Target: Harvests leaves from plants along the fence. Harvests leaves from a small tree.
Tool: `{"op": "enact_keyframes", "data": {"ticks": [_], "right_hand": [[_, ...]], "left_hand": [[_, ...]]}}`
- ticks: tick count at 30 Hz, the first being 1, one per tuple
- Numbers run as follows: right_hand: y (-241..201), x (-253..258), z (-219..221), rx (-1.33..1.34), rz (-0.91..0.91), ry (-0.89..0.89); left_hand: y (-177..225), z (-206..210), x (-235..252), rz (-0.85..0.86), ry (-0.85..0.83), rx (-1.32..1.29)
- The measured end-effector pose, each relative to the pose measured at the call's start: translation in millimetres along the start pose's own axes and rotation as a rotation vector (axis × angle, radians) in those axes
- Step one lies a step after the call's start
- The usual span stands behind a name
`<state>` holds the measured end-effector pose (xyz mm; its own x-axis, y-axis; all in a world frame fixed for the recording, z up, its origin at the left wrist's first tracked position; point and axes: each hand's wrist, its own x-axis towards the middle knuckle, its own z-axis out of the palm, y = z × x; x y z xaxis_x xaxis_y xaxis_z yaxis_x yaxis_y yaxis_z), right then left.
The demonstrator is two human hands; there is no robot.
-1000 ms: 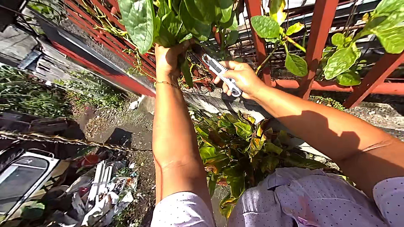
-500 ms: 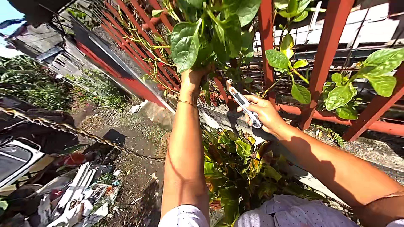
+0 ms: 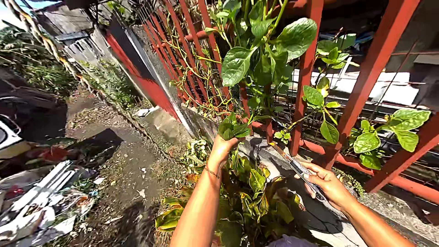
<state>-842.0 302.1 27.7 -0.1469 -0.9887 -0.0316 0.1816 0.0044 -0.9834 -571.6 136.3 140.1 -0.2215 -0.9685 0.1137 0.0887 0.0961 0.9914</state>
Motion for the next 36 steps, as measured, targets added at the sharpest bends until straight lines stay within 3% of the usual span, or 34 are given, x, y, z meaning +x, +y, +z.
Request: {"op": "enact_keyframes", "data": {"ticks": [7,12,17,21,26,31,36], "right_hand": [[6,-14,1,-0.040,-0.211,0.058],[-2,-18,29,-0.347,-0.361,-0.036],[8,-15,62,-0.461,-0.363,-0.069],[23,-9,66,-0.475,-0.301,-0.265],[34,-11,71,-0.439,-0.123,-0.350],[36,-11,76,-0.440,-0.123,-0.404],[17,5,82,-0.533,-0.162,-0.312]], "left_hand": [[-38,-25,-77,-0.109,0.151,0.070],[-61,-17,-120,-0.302,0.031,0.064],[-77,-1,-145,-0.460,-0.189,0.087],[-85,-1,-154,-0.471,-0.271,0.046],[-89,-6,-165,-0.501,-0.182,-0.068],[-92,-12,-173,-0.474,-0.105,-0.222],[-80,-20,-164,-0.409,-0.006,-0.274]]}}
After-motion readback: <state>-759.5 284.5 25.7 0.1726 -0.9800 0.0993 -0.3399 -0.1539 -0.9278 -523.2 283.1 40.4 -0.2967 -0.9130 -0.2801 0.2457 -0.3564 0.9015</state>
